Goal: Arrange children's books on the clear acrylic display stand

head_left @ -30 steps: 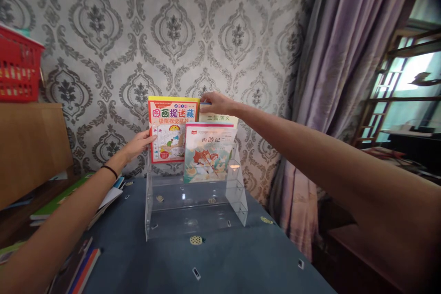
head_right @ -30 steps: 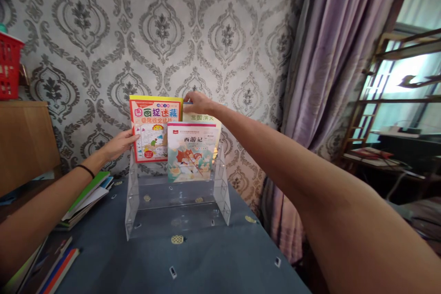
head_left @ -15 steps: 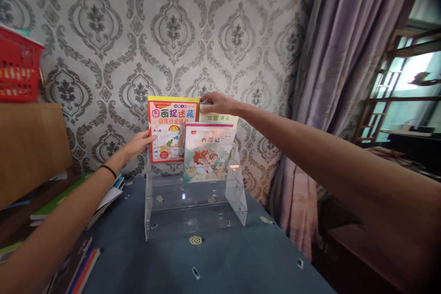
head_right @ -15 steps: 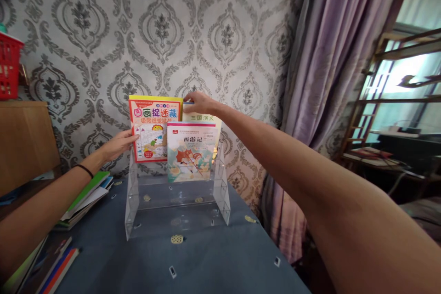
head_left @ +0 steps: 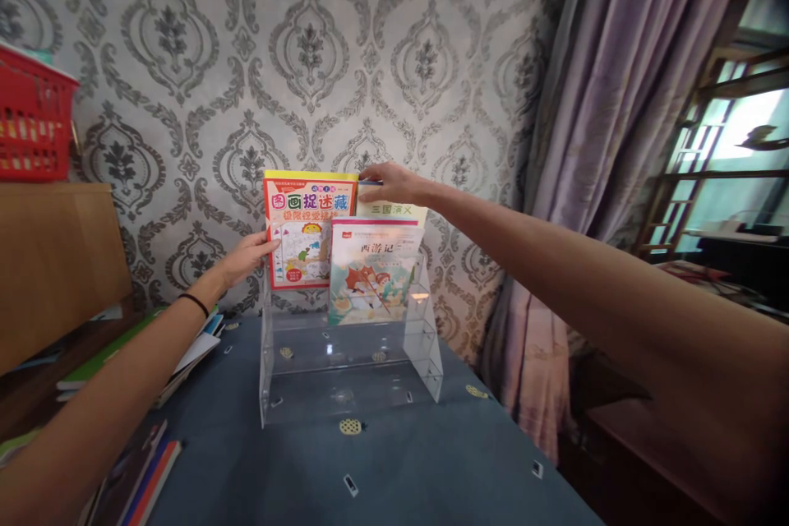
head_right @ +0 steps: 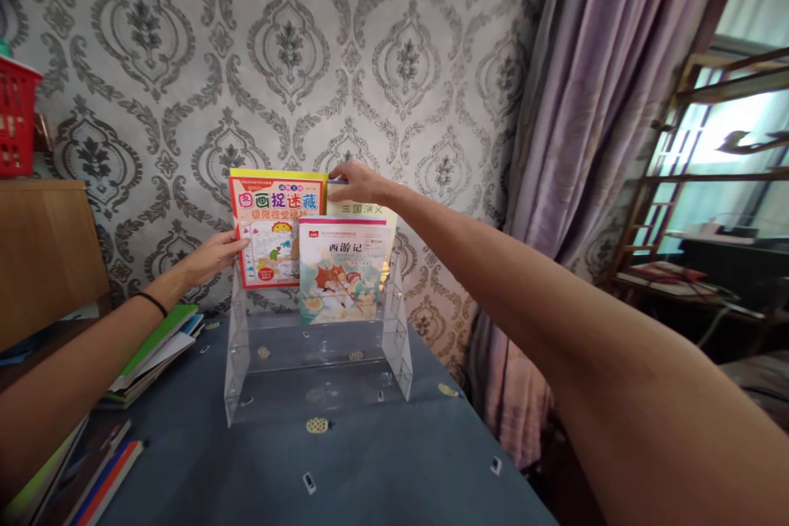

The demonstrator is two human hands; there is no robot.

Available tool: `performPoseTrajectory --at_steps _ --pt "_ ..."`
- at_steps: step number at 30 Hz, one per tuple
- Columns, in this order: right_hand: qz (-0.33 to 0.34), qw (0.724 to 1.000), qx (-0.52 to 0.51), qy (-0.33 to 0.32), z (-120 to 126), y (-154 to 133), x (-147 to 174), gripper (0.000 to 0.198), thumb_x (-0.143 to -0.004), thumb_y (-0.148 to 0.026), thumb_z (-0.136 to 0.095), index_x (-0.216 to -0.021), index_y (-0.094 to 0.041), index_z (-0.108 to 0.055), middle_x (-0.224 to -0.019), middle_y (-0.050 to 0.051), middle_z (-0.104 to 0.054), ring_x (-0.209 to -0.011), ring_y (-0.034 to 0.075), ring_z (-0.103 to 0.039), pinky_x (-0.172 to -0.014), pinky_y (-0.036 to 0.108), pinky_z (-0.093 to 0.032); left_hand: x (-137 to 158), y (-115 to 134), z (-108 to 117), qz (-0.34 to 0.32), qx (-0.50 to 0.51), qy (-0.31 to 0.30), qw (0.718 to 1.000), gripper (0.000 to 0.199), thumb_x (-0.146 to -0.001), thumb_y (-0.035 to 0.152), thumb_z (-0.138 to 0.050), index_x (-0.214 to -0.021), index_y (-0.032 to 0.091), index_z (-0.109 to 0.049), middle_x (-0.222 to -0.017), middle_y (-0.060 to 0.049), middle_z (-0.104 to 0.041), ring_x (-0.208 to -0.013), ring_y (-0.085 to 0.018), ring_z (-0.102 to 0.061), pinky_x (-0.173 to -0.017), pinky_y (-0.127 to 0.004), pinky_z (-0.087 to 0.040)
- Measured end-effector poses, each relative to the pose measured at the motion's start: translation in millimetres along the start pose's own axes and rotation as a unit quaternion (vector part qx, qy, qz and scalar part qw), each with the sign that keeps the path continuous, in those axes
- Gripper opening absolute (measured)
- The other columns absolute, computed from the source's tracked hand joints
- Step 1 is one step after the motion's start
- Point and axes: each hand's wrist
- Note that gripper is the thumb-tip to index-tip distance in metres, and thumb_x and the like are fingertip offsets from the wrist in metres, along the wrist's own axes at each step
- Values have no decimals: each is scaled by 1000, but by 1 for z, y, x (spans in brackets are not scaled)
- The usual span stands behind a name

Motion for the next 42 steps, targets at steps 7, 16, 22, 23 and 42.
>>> performPoseTrajectory --at_steps 7,16,22,23,42 --pt "-19 1000 -8 13 -2 2 0 66 -74 -28 -78 -138 -15 -64 -122 15 -72 -97 30 -69 -85 44 -58 0 0 -2 -5 1 15 1000 67 -47 54 -96 -100 15 -78 -103 -15 -80 -94 -34 -75 -71 -38 -61" --pt "9 1000 4 20 -4 6 2 66 -71 -27 -77 -134 -18 -60 -124 14 -69 -105 32 -66 -90 46 -55 -16 25 -16 -81 49 40 995 58 -57 46 -93 -104 17 -76 -111 -12 -79 -91 -30 -76 -77 -36 -63" --pt "53 996 27 71 -9 10 8 45 -71 -22 -70 -115 -20 -60 -121 11 -68 -106 30 -62 -91 45 -50 -24 28 -30 -89 78 64 991 57 -56 43 -94 -100 13 -74 -104 -14 -80 -91 -31 -76 -84 -43 -63" --pt "60 995 36 77 -10 9 9 42 -72 -21 -68 -112 -20 -60 -120 11 -68 -106 30 -62 -91 44 -49 -24 27 -32 -94 81 74 990 59 -54 43 -95 -100 13 -74 -105 -14 -80 -92 -32 -76 -86 -44 -63" --pt "27 995 27 96 -12 7 16 27 -71 -17 -63 -97 -20 -63 -104 8 -67 -93 26 -60 -84 38 -48 -28 22 -39 -95 96 114 984 63 -45 44 -99 -94 14 -72 -102 -14 -80 -102 -37 -75 -91 -48 -63"
Point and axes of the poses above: each hand's wrist, its own x-axis away from the middle knuckle, its own z-axis out of the back of the hand, y = z × x
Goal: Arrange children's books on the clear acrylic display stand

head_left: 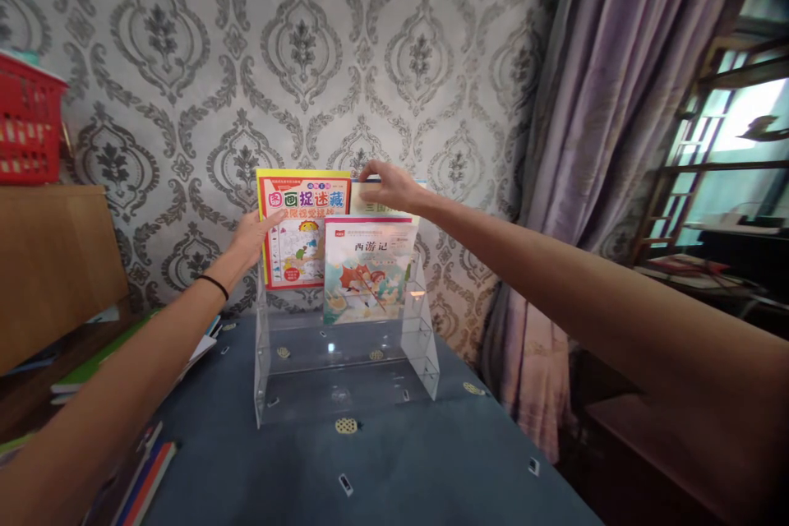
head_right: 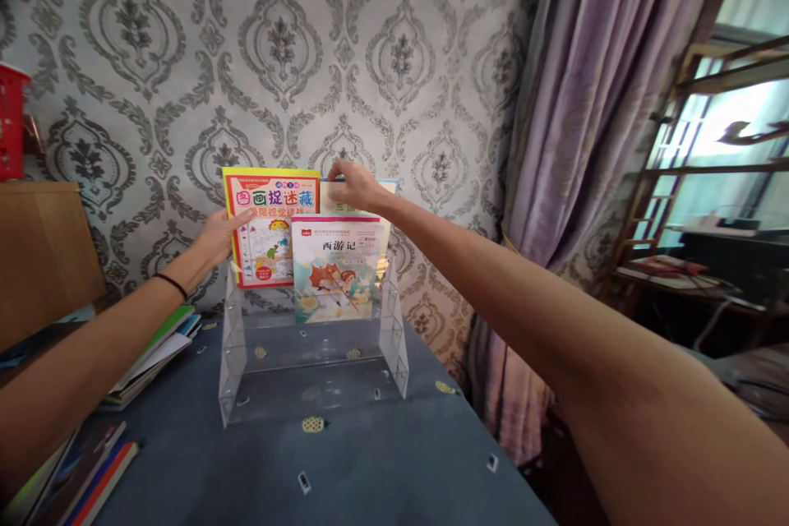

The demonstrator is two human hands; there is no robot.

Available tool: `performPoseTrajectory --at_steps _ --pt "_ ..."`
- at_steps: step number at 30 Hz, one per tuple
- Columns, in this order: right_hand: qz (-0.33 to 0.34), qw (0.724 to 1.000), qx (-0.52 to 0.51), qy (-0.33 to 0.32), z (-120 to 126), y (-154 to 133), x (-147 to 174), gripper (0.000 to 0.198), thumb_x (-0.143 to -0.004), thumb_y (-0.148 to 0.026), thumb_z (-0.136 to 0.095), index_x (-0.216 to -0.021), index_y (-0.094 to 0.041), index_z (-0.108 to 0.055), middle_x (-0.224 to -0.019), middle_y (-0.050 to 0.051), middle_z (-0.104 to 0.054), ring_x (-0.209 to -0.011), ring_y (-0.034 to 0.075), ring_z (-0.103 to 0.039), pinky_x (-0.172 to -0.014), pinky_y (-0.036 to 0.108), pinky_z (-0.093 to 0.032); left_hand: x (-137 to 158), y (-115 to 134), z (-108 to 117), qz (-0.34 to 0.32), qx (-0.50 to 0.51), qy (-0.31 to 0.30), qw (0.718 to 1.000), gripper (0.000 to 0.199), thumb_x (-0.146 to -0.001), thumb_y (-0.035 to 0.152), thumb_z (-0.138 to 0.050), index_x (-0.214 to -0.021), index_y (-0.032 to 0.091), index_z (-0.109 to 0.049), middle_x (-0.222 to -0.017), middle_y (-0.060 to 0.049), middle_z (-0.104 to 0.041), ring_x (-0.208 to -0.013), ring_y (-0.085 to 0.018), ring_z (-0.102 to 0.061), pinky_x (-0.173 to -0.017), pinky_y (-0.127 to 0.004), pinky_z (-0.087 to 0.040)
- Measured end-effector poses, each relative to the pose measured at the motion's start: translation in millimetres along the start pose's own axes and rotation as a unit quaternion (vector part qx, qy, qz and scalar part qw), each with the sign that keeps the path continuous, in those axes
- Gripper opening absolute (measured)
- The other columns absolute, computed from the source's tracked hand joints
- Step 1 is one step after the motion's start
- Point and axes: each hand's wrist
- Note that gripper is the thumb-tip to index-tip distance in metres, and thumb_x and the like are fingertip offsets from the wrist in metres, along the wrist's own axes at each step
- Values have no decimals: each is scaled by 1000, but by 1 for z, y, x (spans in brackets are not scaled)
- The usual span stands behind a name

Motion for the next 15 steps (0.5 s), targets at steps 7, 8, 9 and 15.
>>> performPoseTrajectory --at_steps 7,8,9,15 --pt "-9 1000 -26 -12 2 -1 1 26 -71 -18 -65 -96 -21 -62 -99 7 -66 -90 25 -58 -79 37 -49 -1 -3 -1 2 10 1 1000 61 -47 42 -98 -94 13 -72 -103 -14 -80 -99 -36 -76 -89 -47 -64" --pt "-9 999 -28 -12 2 -1 1 26 -71 -18 -65 -96 -21 -62 -98 7 -66 -90 25 -58 -79 37 -49 -1 -3 -1 3 11 0 1000 61 -48 42 -98 -95 13 -72 -104 -15 -80 -99 -36 -75 -88 -47 -64" --pt "-10 999 -32 -11 2 -1 1 25 -71 -18 -64 -96 -21 -61 -98 7 -66 -90 25 -58 -79 37 -49 -1 -3 -1 4 12 -1 1000 61 -48 41 -98 -96 13 -73 -105 -15 -80 -100 -36 -75 -88 -46 -64" --pt "-17 998 -54 -16 3 -2 1 21 -71 -18 -63 -91 -21 -58 -98 6 -65 -89 24 -58 -77 37 -49 -1 -3 -3 3 12 4 1000 62 -48 39 -98 -99 14 -73 -103 -14 -80 -102 -35 -75 -89 -45 -64"
Point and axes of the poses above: each hand's wrist, its own x-axis away from the middle knuckle, its own z-axis out of the back of the hand, y = z × x
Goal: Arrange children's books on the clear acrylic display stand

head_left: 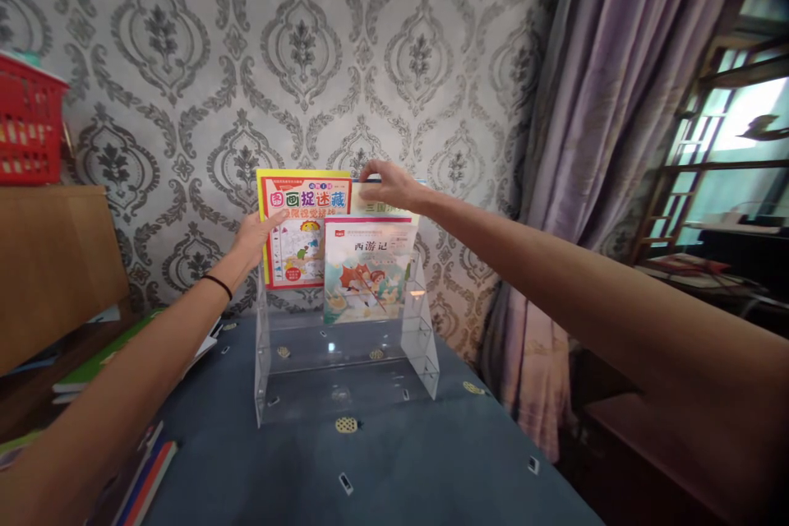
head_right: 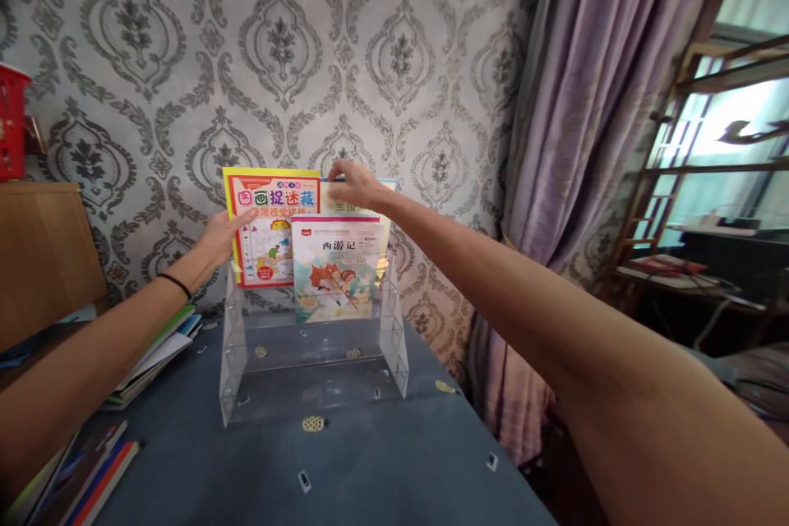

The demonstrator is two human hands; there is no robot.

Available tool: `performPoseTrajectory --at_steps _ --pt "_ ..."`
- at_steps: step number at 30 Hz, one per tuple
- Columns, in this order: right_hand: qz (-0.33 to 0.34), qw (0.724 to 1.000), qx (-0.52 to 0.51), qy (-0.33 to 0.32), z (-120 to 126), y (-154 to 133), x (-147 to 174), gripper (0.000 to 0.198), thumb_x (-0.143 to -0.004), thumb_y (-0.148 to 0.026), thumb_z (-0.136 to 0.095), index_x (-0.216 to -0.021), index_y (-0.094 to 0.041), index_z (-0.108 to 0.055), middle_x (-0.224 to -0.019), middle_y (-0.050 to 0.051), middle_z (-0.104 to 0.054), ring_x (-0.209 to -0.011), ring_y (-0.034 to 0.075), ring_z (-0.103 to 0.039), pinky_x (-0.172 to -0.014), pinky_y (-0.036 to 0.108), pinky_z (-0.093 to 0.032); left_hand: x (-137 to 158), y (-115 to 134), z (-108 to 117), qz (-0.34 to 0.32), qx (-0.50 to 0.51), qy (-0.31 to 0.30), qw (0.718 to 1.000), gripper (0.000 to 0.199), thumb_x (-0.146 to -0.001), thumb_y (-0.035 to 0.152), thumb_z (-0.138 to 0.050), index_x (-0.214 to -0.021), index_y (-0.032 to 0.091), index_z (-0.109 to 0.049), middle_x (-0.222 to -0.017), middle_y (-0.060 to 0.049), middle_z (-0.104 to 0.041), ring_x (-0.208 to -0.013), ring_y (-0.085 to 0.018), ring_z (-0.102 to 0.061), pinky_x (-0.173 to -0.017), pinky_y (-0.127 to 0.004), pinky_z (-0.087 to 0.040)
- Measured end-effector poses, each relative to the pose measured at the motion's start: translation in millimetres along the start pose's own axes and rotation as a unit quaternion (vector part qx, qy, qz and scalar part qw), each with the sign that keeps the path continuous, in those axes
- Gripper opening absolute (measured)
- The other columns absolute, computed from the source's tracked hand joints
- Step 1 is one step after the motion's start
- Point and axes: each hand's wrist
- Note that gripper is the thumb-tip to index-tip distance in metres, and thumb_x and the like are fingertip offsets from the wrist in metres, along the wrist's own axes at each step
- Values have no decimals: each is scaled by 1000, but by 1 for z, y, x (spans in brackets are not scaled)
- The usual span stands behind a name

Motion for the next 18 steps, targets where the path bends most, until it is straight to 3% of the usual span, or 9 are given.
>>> performPoseTrajectory --at_steps 18 --pt "-7 1000 -14 -11 2 0 -1 18 -74 -21 -62 -91 -22 -58 -102 6 -63 -91 25 -57 -81 39 -50 2 2 -1 7 -9 4 1000 61 -47 40 -98 -95 13 -72 -97 -15 -80 -100 -38 -75 -88 -48 -64"
Point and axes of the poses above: each hand's wrist, its own x-axis away from the middle knuckle, its own z-axis out of the back of the hand, y = z × x
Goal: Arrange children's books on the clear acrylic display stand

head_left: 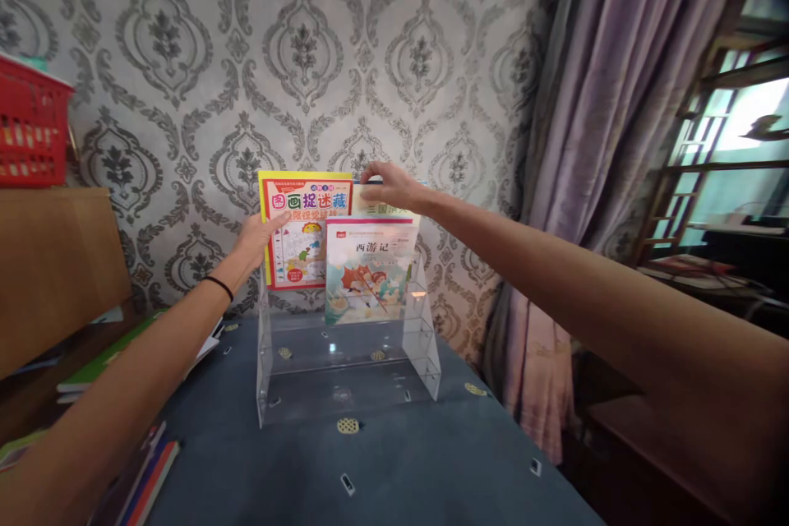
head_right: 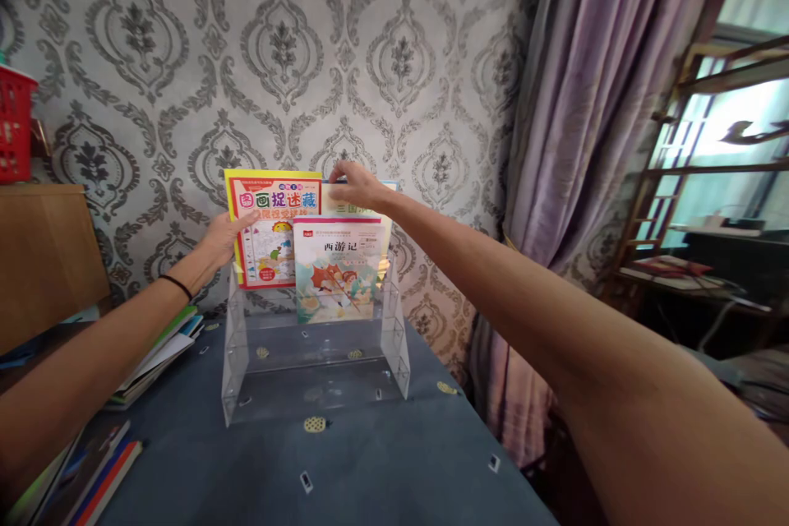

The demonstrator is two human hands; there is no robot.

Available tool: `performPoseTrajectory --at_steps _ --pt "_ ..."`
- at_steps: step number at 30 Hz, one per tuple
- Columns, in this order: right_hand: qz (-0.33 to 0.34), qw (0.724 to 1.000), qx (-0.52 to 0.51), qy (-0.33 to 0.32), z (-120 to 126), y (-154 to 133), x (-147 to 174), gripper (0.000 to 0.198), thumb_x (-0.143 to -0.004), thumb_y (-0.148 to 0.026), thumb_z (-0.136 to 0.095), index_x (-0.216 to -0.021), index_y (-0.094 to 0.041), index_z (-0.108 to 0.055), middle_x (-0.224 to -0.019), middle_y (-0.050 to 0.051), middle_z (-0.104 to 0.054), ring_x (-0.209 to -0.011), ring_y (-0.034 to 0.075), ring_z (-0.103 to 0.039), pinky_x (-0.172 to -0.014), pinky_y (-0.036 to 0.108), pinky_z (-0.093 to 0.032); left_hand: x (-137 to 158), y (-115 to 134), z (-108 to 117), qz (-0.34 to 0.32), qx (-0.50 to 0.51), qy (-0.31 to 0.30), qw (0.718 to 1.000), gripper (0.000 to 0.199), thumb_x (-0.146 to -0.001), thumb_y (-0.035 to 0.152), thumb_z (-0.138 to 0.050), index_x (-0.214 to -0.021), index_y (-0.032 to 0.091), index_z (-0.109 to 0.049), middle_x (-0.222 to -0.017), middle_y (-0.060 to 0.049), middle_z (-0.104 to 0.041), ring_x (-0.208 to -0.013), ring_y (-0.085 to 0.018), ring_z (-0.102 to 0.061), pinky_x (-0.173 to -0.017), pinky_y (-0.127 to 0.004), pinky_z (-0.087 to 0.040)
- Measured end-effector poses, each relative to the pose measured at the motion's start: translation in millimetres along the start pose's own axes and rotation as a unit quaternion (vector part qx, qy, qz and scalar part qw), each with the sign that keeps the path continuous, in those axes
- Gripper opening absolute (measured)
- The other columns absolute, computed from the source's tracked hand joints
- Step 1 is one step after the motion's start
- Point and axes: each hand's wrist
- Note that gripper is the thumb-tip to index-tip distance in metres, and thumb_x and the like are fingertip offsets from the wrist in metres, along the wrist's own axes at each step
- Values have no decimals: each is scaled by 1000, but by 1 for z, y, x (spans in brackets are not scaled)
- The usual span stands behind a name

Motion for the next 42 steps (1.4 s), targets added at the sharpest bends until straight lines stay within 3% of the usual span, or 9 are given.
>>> performPoseTrajectory --at_steps 17,22,24,25,27,31,34,37,42 --pt "14 999 30 6 -8 -15 -4 18 -81 -23 -65 -99 -21 -61 -111 9 -69 -103 27 -62 -89 39 -49 3 5 6 10 -37 -57 998 65 -53 49 -95 -102 13 -75 -102 -16 -80 -97 -36 -76 -88 -45 -63" --pt "28 999 41 13 -12 -12 -9 16 -84 -22 -62 -100 -22 -63 -112 8 -70 -106 26 -63 -89 39 -49 -1 15 9 -78 -142 -13 987 79 -56 49 -93 -120 16 -61 -114 -15 -74 -106 -36 -71 -94 -48 -58" --pt "37 998 51 17 -14 -11 -11 18 -83 -20 -61 -101 -21 -64 -111 8 -71 -104 26 -64 -89 39 -50 0 28 8 -171 -243 41 954 83 -66 44 -89 -135 19 -49 -127 -15 -67 -119 -36 -65 -102 -50 -53" --pt "42 997 56 18 -14 -10 -11 20 -83 -20 -60 -102 -21 -65 -111 8 -71 -103 26 -64 -88 39 -49 2 36 6 -228 -313 67 920 82 -71 41 -85 -139 21 -44 -134 -16 -63 -127 -36 -60 -107 -52 -49" --pt "50 996 64 20 -15 -8 -12 23 -82 -20 -59 -105 -20 -66 -111 10 -71 -100 26 -64 -87 39 -49 8 55 -3 -340 -465 84 813 71 -82 35 -76 -143 22 -42 -146 -17 -53 -138 -37 -48 -115 -55 -39" --pt "58 995 71 25 -16 -6 -12 27 -81 -19 -59 -107 -19 -68 -112 10 -72 -99 26 -64 -87 39 -49 21 83 -35 -442 -665 -37 601 39 -97 28 -56 -134 17 -53 -139 -18 -57 -131 -38 -50 -109 -56 -39" --pt "67 995 68 26 -15 -6 -10 28 -80 -18 -58 -106 -18 -69 -109 10 -73 -97 25 -64 -86 37 -48 23 86 -59 -446 -736 -92 501 27 -101 23 -45 -119 13 -61 -121 -19 -64 -117 -36 -55 -97 -52 -45" --pt "77 995 65 24 -14 -6 -9 30 -78 -15 -56 -105 -17 -71 -105 9 -73 -94 24 -64 -85 35 -47 19 80 -75 -432 -756 -83 484 26 -102 21 -42 -114 12 -63 -116 -19 -64 -111 -34 -56 -89 -48 -47" --pt "90 995 43 29 -10 -4 -7 35 -74 -13 -55 -104 -16 -73 -102 7 -73 -95 23 -63 -86 34 -47 12 78 -86 -390 -746 -69 535 25 -100 25 -51 -118 12 -63 -119 -19 -64 -114 -35 -54 -91 -47 -45"
Point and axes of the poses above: each hand's wrist, its own x-axis away from the middle knuckle, its own z-axis out of the back of the hand, y = z × x
